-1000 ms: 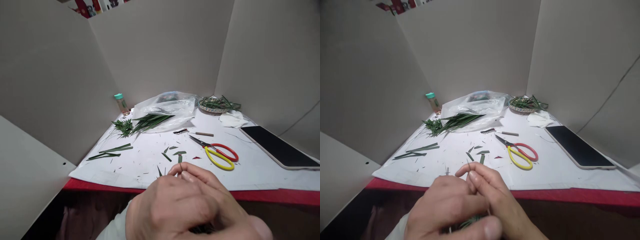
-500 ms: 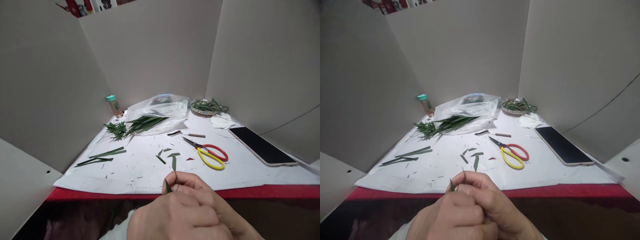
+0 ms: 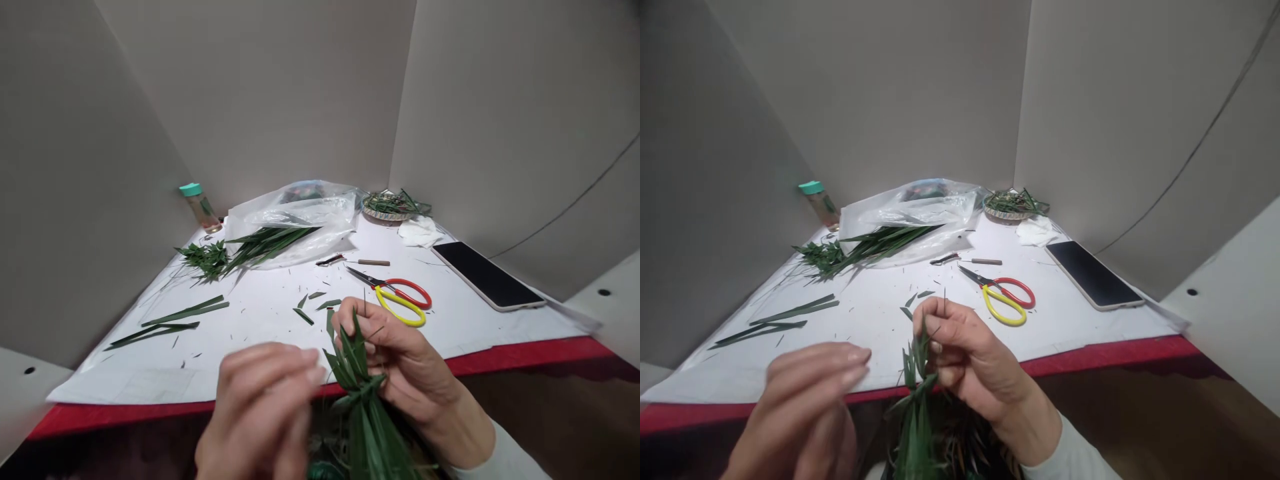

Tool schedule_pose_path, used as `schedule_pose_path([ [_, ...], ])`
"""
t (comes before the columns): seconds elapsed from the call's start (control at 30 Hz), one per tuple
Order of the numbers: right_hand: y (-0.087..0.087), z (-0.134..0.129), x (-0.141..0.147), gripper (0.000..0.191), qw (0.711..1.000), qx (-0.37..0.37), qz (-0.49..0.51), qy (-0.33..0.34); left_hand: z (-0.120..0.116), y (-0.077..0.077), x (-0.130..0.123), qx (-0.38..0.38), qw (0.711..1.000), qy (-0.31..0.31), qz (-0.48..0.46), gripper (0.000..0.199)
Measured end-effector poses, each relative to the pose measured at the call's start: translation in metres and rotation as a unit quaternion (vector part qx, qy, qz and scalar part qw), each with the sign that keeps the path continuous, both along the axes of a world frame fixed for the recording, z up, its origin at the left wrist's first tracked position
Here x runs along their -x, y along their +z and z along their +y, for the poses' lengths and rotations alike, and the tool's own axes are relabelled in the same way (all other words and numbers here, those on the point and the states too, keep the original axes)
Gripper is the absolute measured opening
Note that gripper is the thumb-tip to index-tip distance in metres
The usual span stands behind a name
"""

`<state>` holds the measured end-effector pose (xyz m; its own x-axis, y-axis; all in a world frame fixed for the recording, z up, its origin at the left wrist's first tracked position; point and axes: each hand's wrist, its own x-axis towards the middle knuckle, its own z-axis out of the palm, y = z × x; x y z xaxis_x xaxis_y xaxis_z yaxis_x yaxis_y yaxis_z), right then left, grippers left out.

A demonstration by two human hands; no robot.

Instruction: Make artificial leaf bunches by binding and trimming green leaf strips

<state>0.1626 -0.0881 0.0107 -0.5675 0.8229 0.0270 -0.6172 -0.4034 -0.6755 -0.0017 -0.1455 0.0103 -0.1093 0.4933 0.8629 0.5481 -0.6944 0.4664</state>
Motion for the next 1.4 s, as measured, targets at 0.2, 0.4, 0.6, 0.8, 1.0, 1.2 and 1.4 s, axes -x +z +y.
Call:
schedule_pose_path([
  [0.2,0.009,0.007,-0.001,0.028,1.000,-0.017,-0.001,-0.024,0.010,-0.002,-0.011,0.119,0.984,-0.096,-0.096,0.024],
  [0.4,0.017,0.009,0.000,0.026,0.998,-0.027,-0.031,-0.038,0.000,-0.008,-0.015,0.098,0.987,-0.107,-0.075,0.035],
  [0.6,0.033,0.016,0.000,0.023,0.991,-0.044,-0.082,-0.093,-0.003,-0.023,0.000,0.135,0.969,-0.195,-0.066,0.040],
  [0.8,0.045,0.023,0.011,0.026,0.983,-0.081,-0.123,-0.106,-0.003,-0.031,-0.010,0.156,0.969,-0.102,-0.164,0.043],
  [1.0,0.050,0.032,0.025,0.021,0.974,-0.133,-0.166,-0.077,0.013,-0.015,-0.012,0.127,0.984,0.011,-0.121,0.032],
  [1.2,0.064,0.042,0.037,0.028,0.955,-0.197,-0.200,-0.091,0.031,0.001,-0.006,0.167,0.967,0.038,-0.190,0.015],
  [1.4,0.064,0.051,0.032,0.033,0.919,-0.258,-0.239,-0.178,0.049,0.006,0.005,0.247,0.919,-0.061,-0.300,0.023],
])
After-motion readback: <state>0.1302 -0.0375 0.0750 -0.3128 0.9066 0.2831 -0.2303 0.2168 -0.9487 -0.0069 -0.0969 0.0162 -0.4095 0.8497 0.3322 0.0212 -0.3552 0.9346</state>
